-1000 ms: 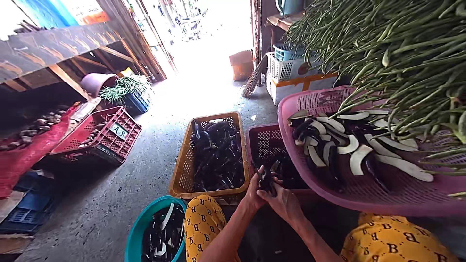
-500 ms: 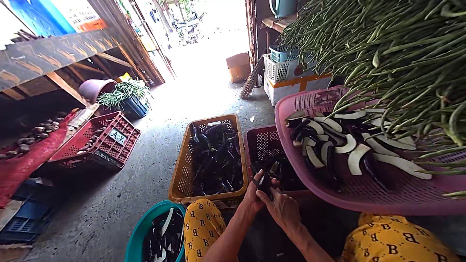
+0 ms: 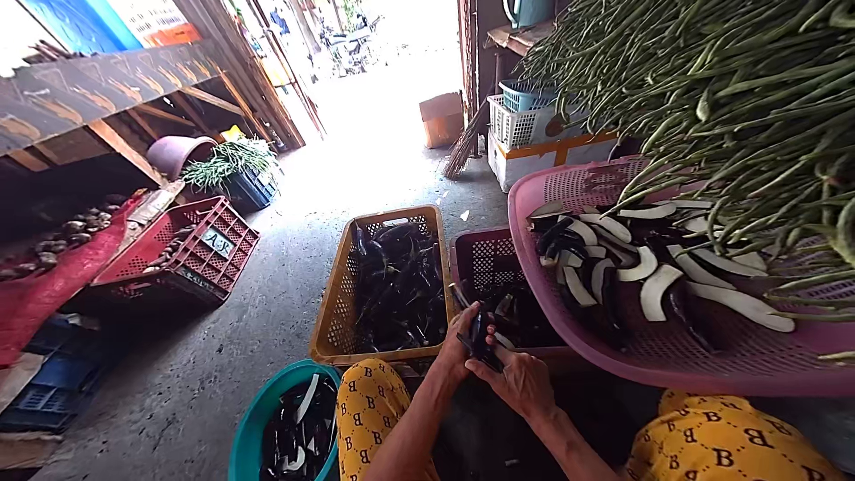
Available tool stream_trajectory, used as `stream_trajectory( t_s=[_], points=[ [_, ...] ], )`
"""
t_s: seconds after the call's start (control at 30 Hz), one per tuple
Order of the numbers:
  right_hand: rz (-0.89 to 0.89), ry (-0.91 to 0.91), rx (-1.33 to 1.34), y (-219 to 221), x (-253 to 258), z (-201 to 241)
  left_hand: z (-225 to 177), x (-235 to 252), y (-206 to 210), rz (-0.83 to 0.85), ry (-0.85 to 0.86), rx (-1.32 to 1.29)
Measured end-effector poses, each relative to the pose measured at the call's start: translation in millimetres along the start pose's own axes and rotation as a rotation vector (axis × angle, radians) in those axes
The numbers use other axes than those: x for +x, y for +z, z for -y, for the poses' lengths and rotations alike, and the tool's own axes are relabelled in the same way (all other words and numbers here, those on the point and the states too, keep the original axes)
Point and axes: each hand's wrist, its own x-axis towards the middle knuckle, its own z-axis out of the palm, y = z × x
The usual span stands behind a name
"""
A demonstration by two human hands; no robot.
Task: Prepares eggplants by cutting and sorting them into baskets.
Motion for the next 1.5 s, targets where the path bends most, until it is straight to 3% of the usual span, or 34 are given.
stream_trajectory(
  t_s=[0.07, 0.13, 0.23, 0.33, 0.43, 0.67, 0.93, 1.07, 1.17, 1.27, 1.37, 1.43, 1.5],
  points=[
    [-0.015, -0.119, 0.017, 2, -8, 8, -8, 7, -5, -0.103, -0.071, -0.012],
    [-0.015, -0.109, 0.07, 1, -10, 13, -6, 9, -9, -0.19, 0.061, 0.206],
    [0.076, 0.237, 0.342, -21, 12, 5, -3, -3, -10, -0.026, 0.191, 0.718],
    [0.126, 0.522, 0.628, -34, 35, -15, 2, -12, -4, 0.122, 0.101, 0.863],
    [0.112, 0.669, 0.955, -37, 40, -15, -1, -19, -2, 0.242, 0.016, 0.939],
    [0.018, 0.82, 1.228, -40, 42, -22, -3, -7, -16, 0.244, -0.074, 0.639],
    [-0.01, 0.846, 1.253, -42, 42, -17, 1, -1, -22, 0.133, -0.216, 0.208],
    [-0.052, 0.765, 1.191, -41, 42, -17, 1, 1, -25, 0.191, -0.211, 0.196],
    [-0.077, 0.733, 1.14, -40, 41, -14, -1, -9, -15, 0.223, -0.098, 0.472],
    [-0.052, 0.656, 1.067, -48, 36, -10, -29, -29, 0, 0.141, 0.083, 0.811],
    [0.032, 0.583, 0.987, -58, 32, -14, -83, -73, -26, -0.033, 0.341, 0.941],
    [0.049, 0.554, 0.963, -57, 31, -15, -116, -110, -60, -0.259, 0.513, 0.979],
    [0.08, 0.555, 0.923, -54, 29, -14, -139, -151, -112, -0.587, 0.575, 1.166]
  ],
)
